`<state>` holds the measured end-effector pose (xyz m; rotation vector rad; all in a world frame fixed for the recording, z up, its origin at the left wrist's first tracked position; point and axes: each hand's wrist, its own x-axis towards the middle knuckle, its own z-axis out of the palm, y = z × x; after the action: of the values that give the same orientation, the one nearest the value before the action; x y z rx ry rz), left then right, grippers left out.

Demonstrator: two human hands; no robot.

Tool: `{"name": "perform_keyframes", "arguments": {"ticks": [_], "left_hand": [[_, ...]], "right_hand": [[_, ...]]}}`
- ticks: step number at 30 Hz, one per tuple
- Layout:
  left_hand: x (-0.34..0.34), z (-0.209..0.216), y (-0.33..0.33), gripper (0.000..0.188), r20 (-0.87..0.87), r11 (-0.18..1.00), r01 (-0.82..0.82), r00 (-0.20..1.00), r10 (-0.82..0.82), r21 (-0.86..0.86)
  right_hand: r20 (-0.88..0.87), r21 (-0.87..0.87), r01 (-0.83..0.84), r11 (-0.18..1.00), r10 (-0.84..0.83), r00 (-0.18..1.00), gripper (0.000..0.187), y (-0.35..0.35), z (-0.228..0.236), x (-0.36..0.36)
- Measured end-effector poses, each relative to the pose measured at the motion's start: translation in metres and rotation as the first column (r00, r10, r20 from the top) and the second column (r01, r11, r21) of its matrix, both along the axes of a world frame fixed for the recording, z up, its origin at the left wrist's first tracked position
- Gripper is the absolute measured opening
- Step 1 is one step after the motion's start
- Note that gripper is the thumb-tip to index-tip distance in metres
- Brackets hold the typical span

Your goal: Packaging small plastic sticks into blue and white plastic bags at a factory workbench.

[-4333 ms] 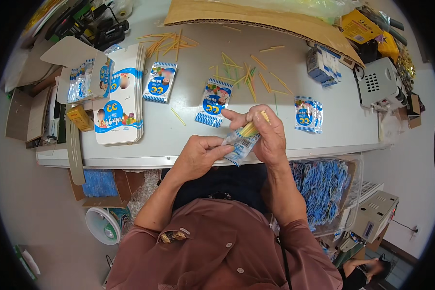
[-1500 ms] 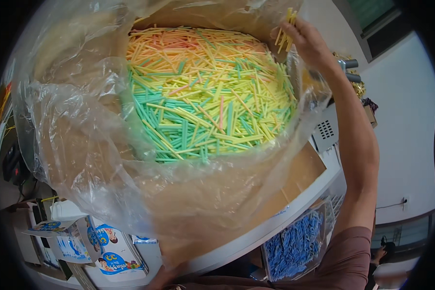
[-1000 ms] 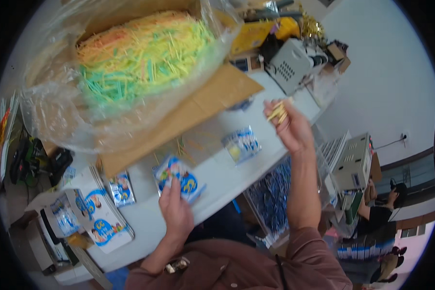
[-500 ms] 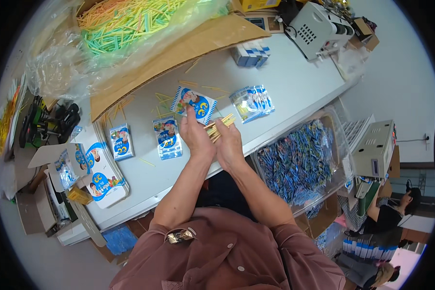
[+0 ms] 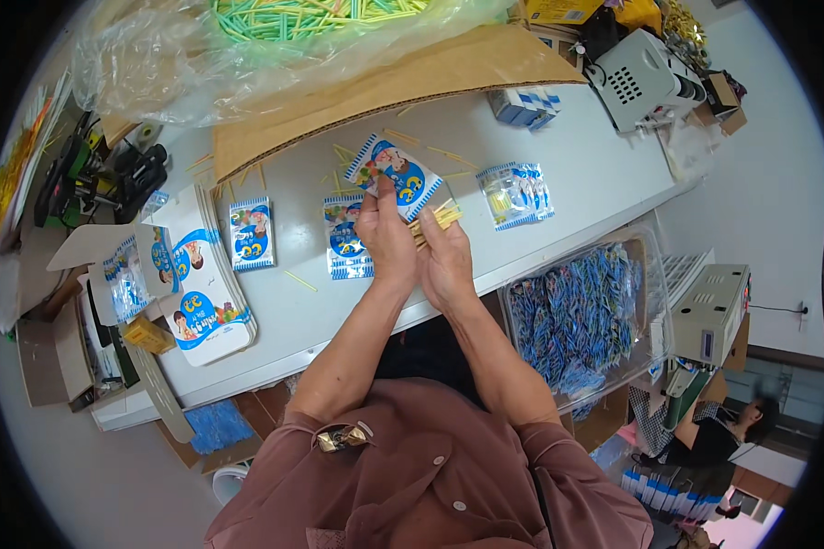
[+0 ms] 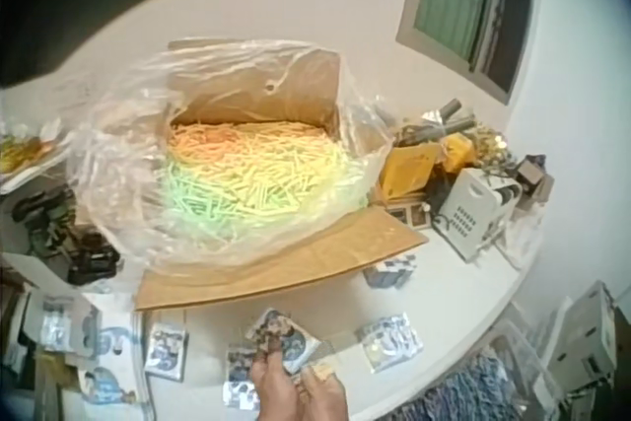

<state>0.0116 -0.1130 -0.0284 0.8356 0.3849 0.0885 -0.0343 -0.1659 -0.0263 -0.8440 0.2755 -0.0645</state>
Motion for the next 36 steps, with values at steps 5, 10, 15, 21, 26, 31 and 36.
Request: {"name": "perform_keyframes", "arguments": {"ticks": [5, 10, 15, 21, 26, 31, 36], "left_hand": [[0.0, 0.002, 0.003, 0.032, -0.024, 0.976, -0.036, 0.999, 0.031, -0.215], [0.002, 0.006, 0.018, 0.029, -0.028, 0.961, -0.13, 0.992, 0.127, -0.245], [-0.014, -0.006, 0.052, 0.024, 0.025, 0.993, 0.032, 0.999, -0.029, -0.117], [-0.024, -0.004, 0.075, 0.023, 0.012, 0.989, 0.084, 0.996, -0.083, -0.119], [-0.029, -0.008, 0.082, 0.026, -0.042, 0.987, 0.133, 0.99, -0.137, -0.087], [-0.03, -0.007, 0.081, 0.025, -0.015, 0.983, 0.168, 0.985, -0.169, -0.078], [-0.031, -0.009, 0.086, 0.025, -0.042, 0.975, 0.224, 0.974, -0.224, -0.007]], "right_hand": [[-0.008, -0.269, -0.024, 0.963, 0.023, 1.0, 0.025, -0.011, -0.019, 0.001], [0.248, -0.736, 0.258, 0.625, -0.105, 0.963, 0.021, -0.024, -0.028, 0.02], [0.242, -0.862, 0.235, 0.449, -0.042, 0.969, 0.016, -0.025, -0.051, 0.015], [0.216, -0.878, 0.202, 0.434, -0.018, 0.976, 0.015, -0.026, -0.048, 0.015], [0.028, -0.891, 0.045, 0.451, -0.045, 0.999, 0.022, -0.028, -0.046, 0.015], [0.174, -0.901, 0.174, 0.397, -0.037, 0.984, 0.023, -0.024, -0.05, 0.02], [0.157, -0.872, 0.161, 0.462, -0.047, 0.987, 0.023, -0.024, -0.047, 0.017]]}}
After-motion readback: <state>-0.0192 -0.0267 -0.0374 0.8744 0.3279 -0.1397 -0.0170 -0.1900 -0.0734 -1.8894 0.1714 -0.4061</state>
